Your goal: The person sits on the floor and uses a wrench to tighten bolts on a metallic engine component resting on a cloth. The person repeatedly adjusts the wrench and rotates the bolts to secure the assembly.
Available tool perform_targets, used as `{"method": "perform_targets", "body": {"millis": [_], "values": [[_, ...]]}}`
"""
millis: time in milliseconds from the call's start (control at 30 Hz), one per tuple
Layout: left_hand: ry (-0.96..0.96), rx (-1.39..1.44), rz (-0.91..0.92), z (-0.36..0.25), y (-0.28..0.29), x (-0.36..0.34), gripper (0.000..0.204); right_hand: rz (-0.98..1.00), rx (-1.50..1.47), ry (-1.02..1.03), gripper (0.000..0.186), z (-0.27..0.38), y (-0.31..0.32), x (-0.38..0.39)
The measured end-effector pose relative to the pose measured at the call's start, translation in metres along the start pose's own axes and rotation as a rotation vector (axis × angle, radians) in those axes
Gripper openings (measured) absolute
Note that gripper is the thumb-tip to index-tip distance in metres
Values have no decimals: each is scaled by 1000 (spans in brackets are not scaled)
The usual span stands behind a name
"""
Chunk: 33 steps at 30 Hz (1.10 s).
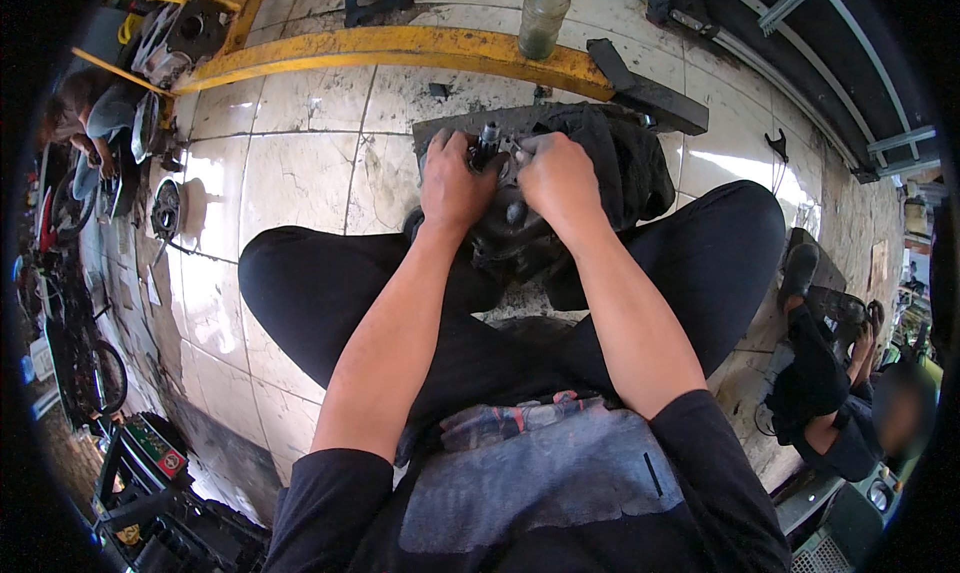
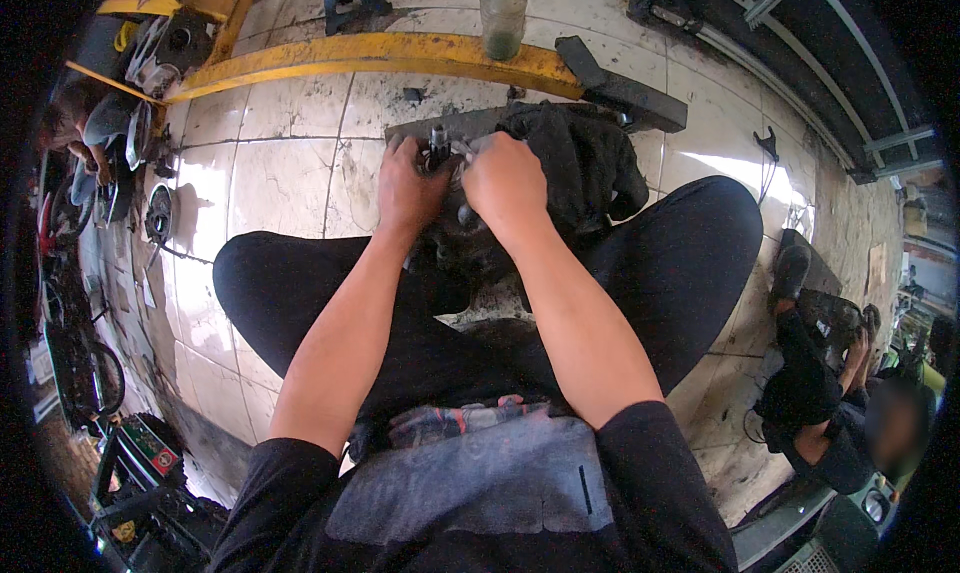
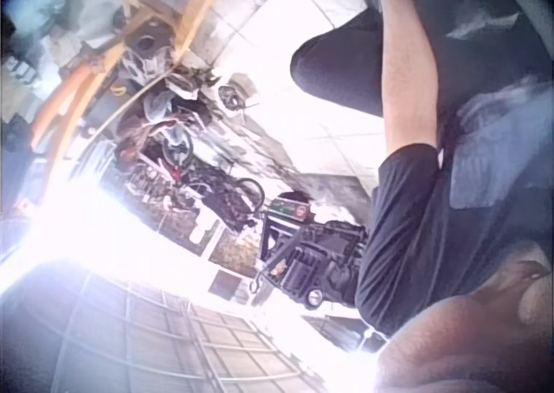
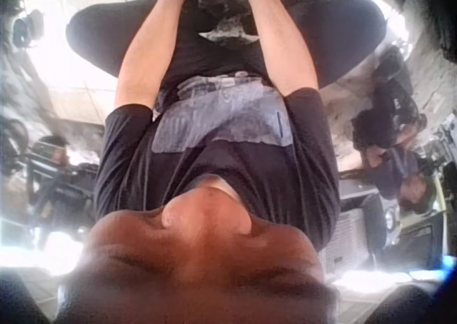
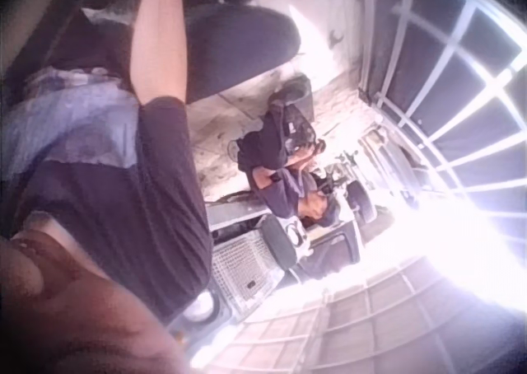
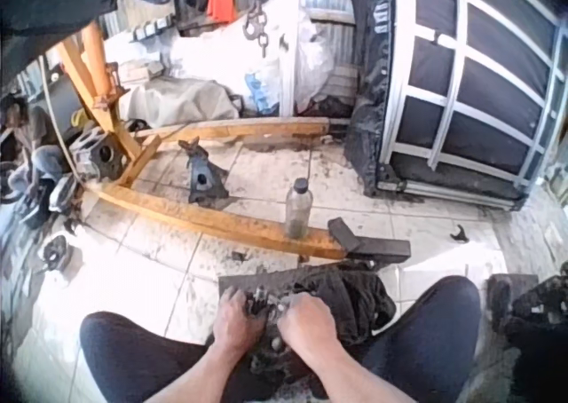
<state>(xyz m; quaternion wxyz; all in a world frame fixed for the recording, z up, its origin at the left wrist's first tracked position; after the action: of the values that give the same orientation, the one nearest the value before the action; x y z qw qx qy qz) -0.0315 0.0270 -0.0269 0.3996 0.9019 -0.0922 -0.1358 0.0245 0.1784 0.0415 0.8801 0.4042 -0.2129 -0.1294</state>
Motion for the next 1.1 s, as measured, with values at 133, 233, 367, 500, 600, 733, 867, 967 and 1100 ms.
{"method": "perform_targets", "body": {"millis": [133,233,367,500,600,733,867,967,1100], "values": [[80,8,87,-1,3,0,42,-17,-10,32,20,1,6,8],[71,8,87,-3,3,2,42,16,1,21,20,-1,4,5],[-26,37,3,18,-6,8,43,99,13,65,21,3,-16,-23],[15,-3,26,4,-1,8,46,57,7,43,25,-22,33,-24],[106,49,36,-3,6,7,54,-78,-48,11,27,-61,67,-36],[48,-54,-101,-9,9,6,61,-155,-125,-102,39,-110,69,-53],[151,103,-60,-10,17,3,53,-139,-115,-111,56,-106,51,-40],[132,130,-71,-5,11,1,45,-138,39,-142,59,-99,47,-27],[97,136,53,-11,14,-7,40,-216,-3,-1,42,-124,34,-34]]}}
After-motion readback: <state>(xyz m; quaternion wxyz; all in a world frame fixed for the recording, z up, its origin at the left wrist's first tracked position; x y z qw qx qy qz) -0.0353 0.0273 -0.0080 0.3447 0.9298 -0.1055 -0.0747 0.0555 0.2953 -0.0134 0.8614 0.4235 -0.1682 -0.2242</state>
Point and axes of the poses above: each hand's wrist, its own x-axis away from the middle knuckle, its own y-axis out of the back of the hand, z = x × y, the point moved 4 cm from there along -x, towards the middle knuckle
